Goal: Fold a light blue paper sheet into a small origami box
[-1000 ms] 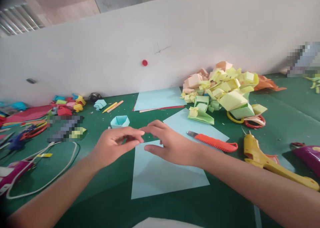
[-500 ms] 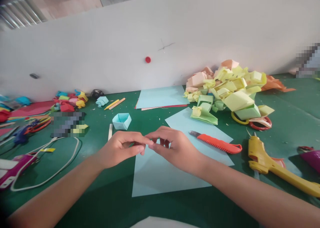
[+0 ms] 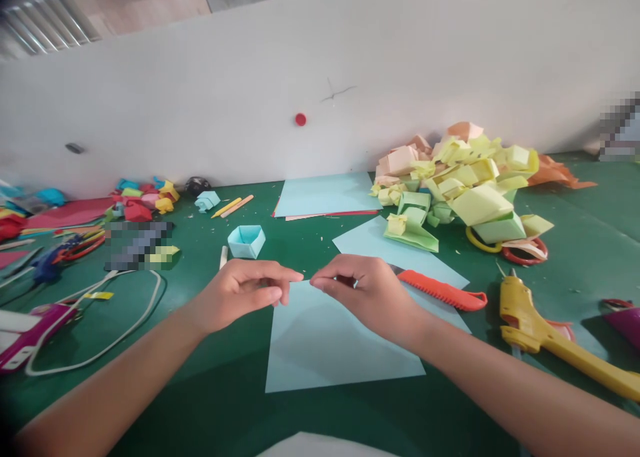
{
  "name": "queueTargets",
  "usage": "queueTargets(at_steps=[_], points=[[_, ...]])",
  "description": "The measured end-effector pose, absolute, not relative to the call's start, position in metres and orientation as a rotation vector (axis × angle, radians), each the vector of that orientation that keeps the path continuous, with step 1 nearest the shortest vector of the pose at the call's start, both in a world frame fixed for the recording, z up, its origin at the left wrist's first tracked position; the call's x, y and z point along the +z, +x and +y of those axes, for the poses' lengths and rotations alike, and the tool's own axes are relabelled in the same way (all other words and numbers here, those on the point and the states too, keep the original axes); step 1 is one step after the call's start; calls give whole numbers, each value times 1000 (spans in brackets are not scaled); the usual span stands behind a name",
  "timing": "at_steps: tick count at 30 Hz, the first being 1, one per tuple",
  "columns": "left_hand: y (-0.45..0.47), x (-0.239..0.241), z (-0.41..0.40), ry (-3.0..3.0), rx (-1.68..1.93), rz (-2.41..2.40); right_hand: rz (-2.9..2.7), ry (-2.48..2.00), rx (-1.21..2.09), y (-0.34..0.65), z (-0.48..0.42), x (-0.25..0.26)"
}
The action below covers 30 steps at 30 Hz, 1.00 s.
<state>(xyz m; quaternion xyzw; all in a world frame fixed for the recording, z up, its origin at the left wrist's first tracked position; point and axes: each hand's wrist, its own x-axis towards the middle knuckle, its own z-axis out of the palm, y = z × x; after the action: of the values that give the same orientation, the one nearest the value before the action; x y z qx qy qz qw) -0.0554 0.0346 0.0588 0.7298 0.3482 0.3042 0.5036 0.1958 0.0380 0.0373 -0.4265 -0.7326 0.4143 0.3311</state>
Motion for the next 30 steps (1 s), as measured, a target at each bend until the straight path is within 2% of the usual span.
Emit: queueTargets(at_steps=[17, 30], points=[[-75, 47, 37, 1602, 832, 863, -1821, -1407, 855, 252, 33, 37], [-64, 47, 28, 1570, 758, 789, -2218, -1061, 1376, 167, 34, 36]])
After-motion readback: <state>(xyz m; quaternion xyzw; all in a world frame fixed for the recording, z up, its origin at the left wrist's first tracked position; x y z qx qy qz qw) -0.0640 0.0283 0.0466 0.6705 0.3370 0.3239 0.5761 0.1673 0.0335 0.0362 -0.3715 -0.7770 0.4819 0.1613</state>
